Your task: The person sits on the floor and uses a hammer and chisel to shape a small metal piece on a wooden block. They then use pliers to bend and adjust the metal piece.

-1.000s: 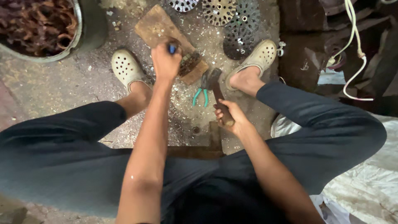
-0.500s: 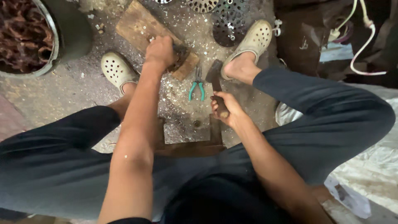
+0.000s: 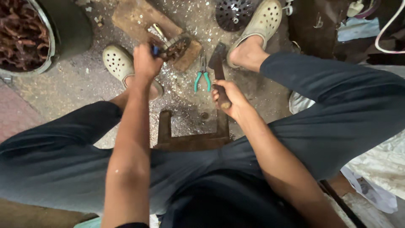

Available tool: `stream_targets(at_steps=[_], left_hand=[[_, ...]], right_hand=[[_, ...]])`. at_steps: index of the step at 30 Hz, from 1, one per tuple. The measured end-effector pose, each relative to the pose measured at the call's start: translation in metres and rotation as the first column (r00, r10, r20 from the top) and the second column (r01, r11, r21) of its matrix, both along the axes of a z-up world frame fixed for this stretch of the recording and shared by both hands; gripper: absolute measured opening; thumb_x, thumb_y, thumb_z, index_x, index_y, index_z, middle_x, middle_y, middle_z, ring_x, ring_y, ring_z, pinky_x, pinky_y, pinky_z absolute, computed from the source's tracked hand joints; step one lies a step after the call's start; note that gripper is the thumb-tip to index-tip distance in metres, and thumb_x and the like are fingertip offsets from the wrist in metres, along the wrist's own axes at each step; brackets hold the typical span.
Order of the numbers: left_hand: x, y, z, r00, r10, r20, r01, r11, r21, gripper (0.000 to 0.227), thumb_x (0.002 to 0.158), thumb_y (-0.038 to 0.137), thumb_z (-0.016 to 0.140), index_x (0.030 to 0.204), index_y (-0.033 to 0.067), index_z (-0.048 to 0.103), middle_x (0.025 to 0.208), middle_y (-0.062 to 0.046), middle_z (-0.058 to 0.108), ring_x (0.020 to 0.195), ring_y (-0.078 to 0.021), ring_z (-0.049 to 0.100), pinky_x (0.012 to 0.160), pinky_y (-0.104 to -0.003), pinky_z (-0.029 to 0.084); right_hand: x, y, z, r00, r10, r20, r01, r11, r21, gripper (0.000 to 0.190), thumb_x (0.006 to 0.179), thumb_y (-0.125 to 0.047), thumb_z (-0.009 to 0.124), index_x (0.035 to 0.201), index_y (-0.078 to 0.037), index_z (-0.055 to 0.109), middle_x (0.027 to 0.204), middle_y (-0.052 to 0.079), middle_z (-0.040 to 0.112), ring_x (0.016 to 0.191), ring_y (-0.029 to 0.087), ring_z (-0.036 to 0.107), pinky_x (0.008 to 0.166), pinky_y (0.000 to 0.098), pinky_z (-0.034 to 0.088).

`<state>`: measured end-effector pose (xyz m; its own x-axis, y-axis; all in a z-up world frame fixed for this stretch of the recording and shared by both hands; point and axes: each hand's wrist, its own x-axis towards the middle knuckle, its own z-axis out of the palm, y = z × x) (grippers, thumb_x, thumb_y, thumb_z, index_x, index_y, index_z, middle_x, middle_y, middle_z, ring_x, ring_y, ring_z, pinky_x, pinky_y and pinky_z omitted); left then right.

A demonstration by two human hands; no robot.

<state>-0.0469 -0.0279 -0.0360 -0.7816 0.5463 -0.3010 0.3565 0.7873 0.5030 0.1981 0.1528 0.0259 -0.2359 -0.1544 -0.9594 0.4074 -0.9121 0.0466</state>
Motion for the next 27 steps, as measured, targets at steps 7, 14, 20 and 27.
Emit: stream_targets(at_steps=[7,14,20,27], left_hand=[[0.025,-0.009,-0.016,0.99,0.13,0.054,-0.137,0.98,0.143,0.044,0.075,0.009,0.088,0.114,0.0018,0.068,0.095,-0.021,0.071,0.091,-0.0432,0.065,0.079,-0.05,0.05],[-0.006,-0.032,-0.022,0.738,0.26,0.622,-0.501,0.829,0.248,0.027,0.094,0.012,0.085,0.111,-0.0046,0.073,0.084,-0.014,0.073,0.059,-0.0221,0.058,0.051,-0.037,0.043],[0.031,-0.083,-0.064,0.455,0.614,0.645,-0.844,0.527,0.094,0.016,0.09,0.008,0.064,0.1,-0.0042,0.066,0.08,-0.015,0.076,0.055,-0.0207,0.069,0.045,-0.033,0.051],[0.133,-0.055,-0.127,0.467,0.412,0.782,-0.707,0.705,0.052,0.023,0.091,0.004,0.057,0.099,-0.0116,0.071,0.083,-0.018,0.074,0.06,-0.0214,0.066,0.051,-0.033,0.052]], right_hand=[[0.0,0.003,0.007,0.999,0.011,-0.035,-0.011,1.0,-0.019,0.009,0.094,-0.026,0.059,0.093,-0.017,0.057,0.069,-0.004,0.058,0.053,0.007,0.053,0.049,0.026,0.041],[0.001,0.006,0.001,0.998,0.027,-0.052,-0.028,0.999,-0.024,0.011,0.094,-0.024,0.062,0.09,-0.015,0.058,0.07,-0.004,0.057,0.054,0.007,0.054,0.05,0.0255,0.042],[-0.007,0.006,0.01,0.993,0.075,-0.088,-0.063,0.989,0.132,0.013,0.093,-0.015,0.069,0.096,-0.005,0.061,0.073,0.003,0.06,0.058,0.012,0.057,0.053,0.0275,0.046],[-0.021,0.012,0.026,0.528,0.697,0.485,-0.782,0.175,0.598,0.035,0.09,-0.028,0.067,0.115,-0.004,0.065,0.086,0.022,0.074,0.079,0.035,0.076,0.071,0.0434,0.056]])
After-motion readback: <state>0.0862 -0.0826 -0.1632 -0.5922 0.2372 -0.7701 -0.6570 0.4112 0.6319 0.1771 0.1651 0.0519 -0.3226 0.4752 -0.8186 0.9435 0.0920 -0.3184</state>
